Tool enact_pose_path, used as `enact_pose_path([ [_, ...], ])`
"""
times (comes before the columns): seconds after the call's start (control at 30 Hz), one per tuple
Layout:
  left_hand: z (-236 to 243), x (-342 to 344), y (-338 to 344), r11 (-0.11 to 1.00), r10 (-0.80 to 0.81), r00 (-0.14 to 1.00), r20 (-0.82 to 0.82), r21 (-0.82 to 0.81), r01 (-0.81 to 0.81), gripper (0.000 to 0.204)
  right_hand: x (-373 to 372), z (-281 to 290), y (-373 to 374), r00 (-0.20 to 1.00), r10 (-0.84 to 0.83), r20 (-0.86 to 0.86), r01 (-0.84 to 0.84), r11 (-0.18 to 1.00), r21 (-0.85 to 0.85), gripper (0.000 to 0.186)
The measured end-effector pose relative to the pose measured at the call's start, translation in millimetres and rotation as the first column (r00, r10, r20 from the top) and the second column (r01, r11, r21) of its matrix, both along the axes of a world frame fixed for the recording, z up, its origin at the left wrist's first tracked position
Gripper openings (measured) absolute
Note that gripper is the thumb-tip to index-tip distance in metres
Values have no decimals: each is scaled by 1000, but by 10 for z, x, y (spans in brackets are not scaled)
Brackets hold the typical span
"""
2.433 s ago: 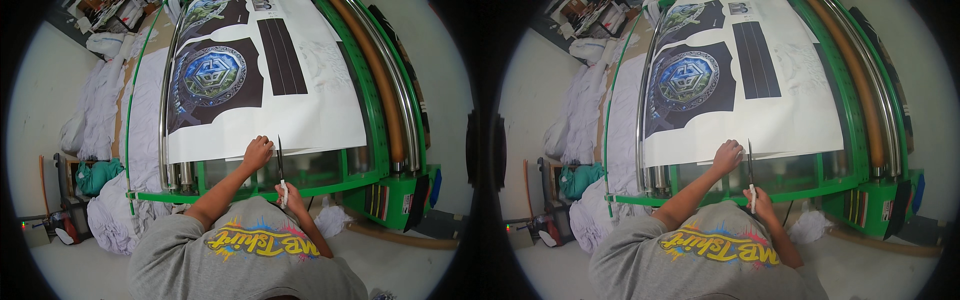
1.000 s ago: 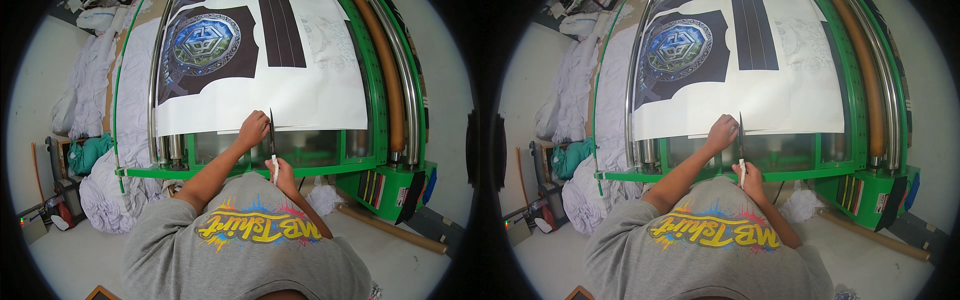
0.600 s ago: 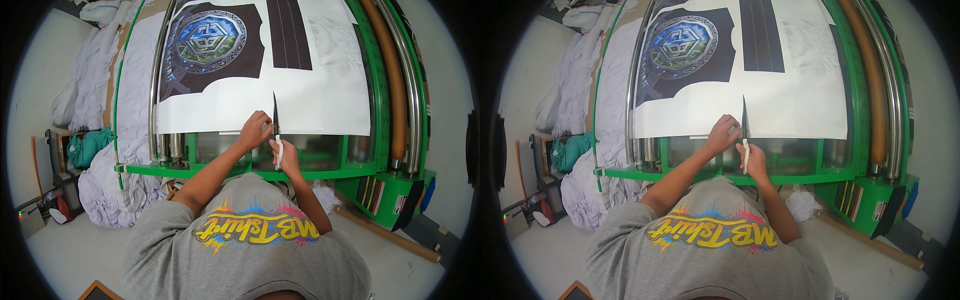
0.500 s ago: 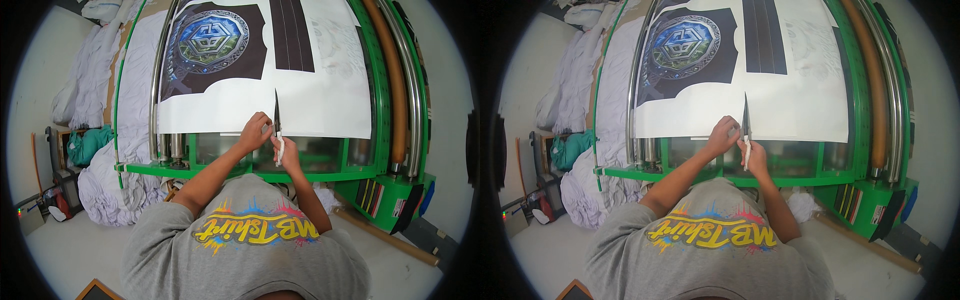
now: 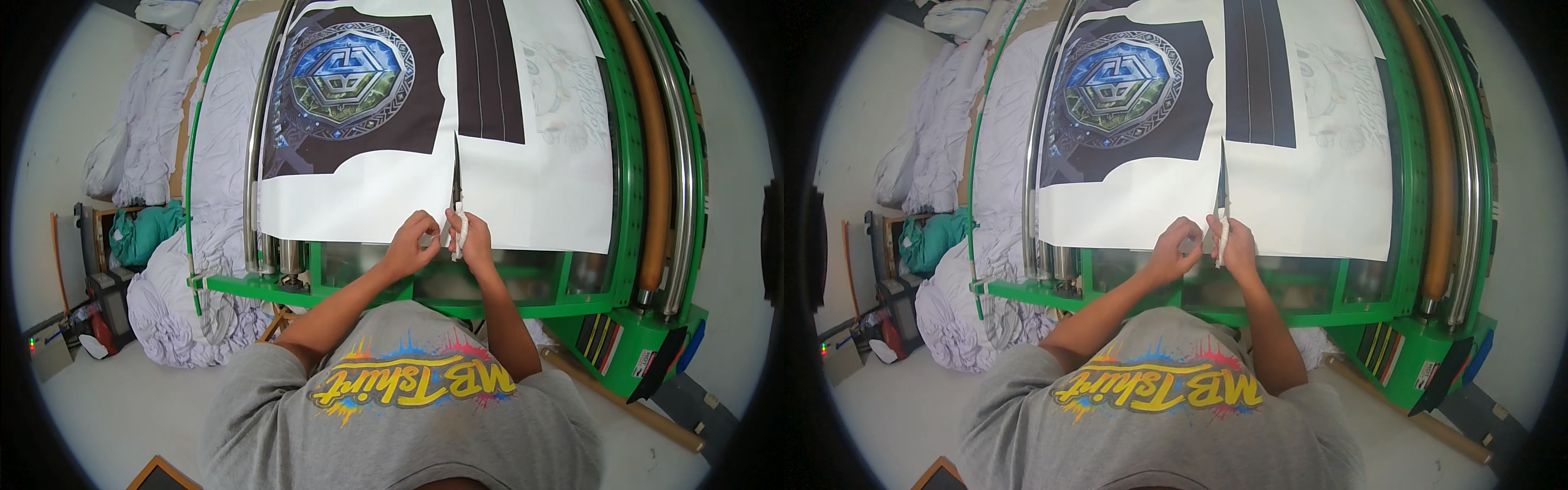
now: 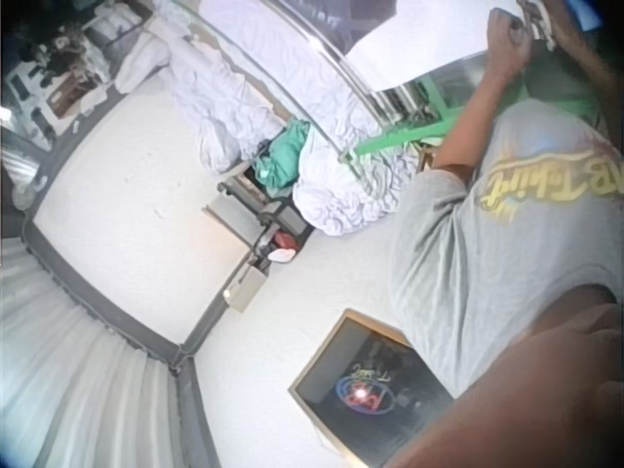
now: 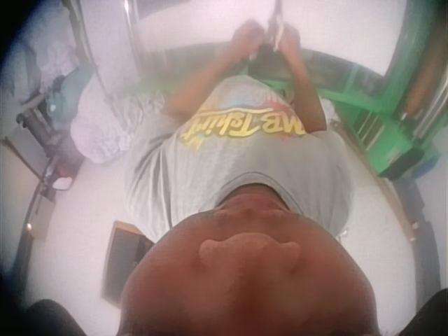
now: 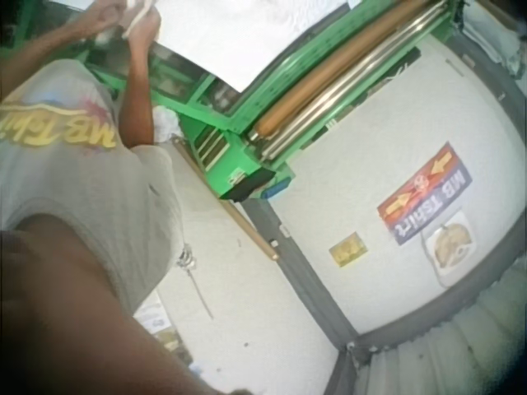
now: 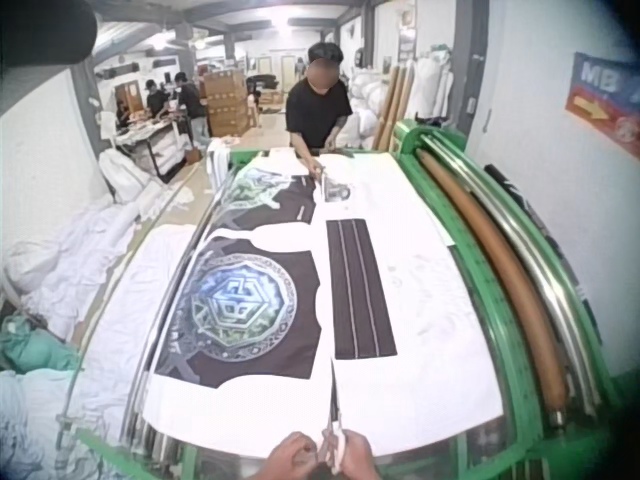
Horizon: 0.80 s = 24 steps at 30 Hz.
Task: The person uses scissors to cut out printed clothing designs from a large paper roll as it passes through a machine, handling several cut pieces one by one.
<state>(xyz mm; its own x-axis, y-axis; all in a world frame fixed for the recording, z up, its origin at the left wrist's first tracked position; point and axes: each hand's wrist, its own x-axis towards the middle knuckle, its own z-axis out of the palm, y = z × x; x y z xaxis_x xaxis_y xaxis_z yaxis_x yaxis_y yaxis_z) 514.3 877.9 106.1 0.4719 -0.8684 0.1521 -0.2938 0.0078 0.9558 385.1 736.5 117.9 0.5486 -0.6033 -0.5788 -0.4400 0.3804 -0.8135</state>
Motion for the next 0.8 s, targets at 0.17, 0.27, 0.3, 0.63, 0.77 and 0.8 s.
enact_pose_path([
  [0.17,43,46,31,1000,-22,1000,6,-7,22,15,63,66,-3,1000,-10,-6,10,1000,5,50],
  [0.27,93,61,22,999,-35,999,12,-11,35,16,131,45,-58,1000,-8,-17,8,999,-34,50],
  [0.3,106,68,18,999,-38,999,15,-16,39,16,161,16,-89,1000,-7,-22,6,998,-56,51],
  [0.63,270,135,-12,997,-76,996,41,-26,77,18,612,-63,-513,1000,-1,-22,-2,989,-150,58],
  [0.77,285,164,20,996,-88,995,39,-9,89,19,795,-67,-679,1000,-3,-9,2,990,-144,60],
  [0.8,286,171,30,996,-93,995,31,8,93,19,837,-85,-728,1000,-3,-12,1,989,-150,60],
])
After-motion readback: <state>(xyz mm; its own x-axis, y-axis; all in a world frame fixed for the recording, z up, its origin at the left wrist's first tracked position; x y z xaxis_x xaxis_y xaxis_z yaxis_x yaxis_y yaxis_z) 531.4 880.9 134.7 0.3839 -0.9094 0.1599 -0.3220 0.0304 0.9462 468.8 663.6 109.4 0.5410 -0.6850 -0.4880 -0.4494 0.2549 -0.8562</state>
